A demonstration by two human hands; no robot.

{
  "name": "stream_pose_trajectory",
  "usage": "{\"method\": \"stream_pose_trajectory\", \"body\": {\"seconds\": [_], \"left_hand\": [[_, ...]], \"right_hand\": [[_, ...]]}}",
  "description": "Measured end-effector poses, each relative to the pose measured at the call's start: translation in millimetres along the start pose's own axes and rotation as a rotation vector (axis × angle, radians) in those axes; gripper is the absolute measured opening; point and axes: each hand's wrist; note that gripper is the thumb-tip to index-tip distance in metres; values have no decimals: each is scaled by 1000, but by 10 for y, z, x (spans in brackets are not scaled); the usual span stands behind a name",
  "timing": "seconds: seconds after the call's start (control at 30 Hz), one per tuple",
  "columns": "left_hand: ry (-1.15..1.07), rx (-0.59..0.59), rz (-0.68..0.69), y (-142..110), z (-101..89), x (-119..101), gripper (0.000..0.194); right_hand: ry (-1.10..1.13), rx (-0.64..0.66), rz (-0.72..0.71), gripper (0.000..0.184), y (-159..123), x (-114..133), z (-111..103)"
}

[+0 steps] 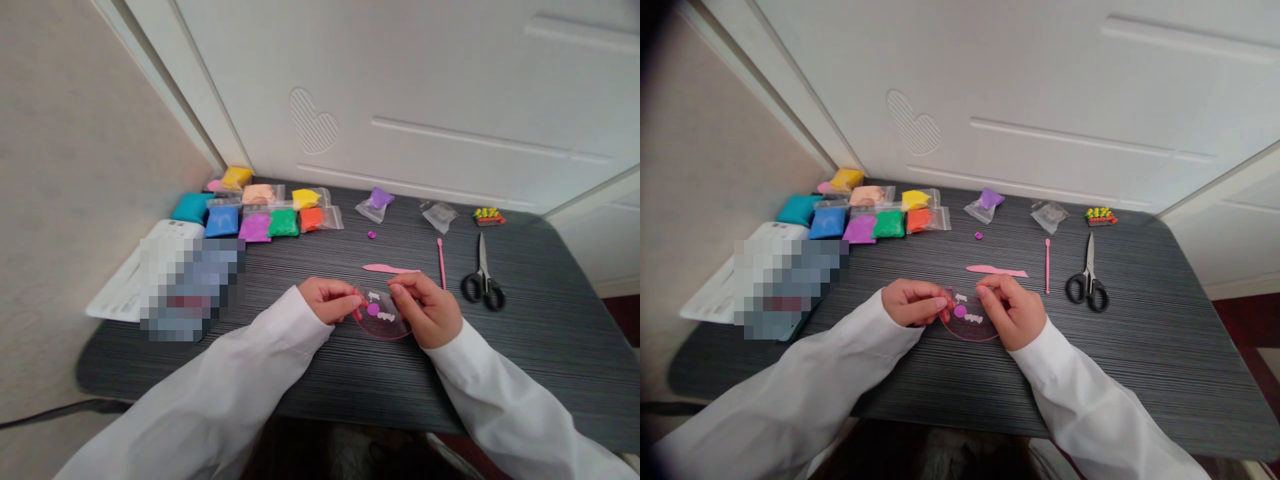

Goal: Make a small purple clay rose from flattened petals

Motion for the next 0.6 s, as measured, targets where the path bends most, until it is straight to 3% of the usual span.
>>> {"method": "stream_pose_trajectory", "body": {"seconds": [0.13,0.2,0.3,0.47,0.6], "left_hand": [[-66,-119,54,28,-25,8,17],[-103,-181,72,46,-33,5,20],[-140,-234,117,63,-46,-24,24],[-121,-255,193,94,-124,-181,23],[-67,-253,240,130,-151,-341,17]], "right_hand": [[-136,-210,-266,12,59,-13,-88],[-225,-326,-334,16,74,3,-111],[-314,-401,-362,21,78,77,-86],[-284,-455,-335,23,137,226,2],[-316,-452,-357,21,197,292,22]]}}
Point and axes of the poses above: each hand's wrist, its own y-axis towards the middle knuckle, its own z-axis out of the palm, x = y × z
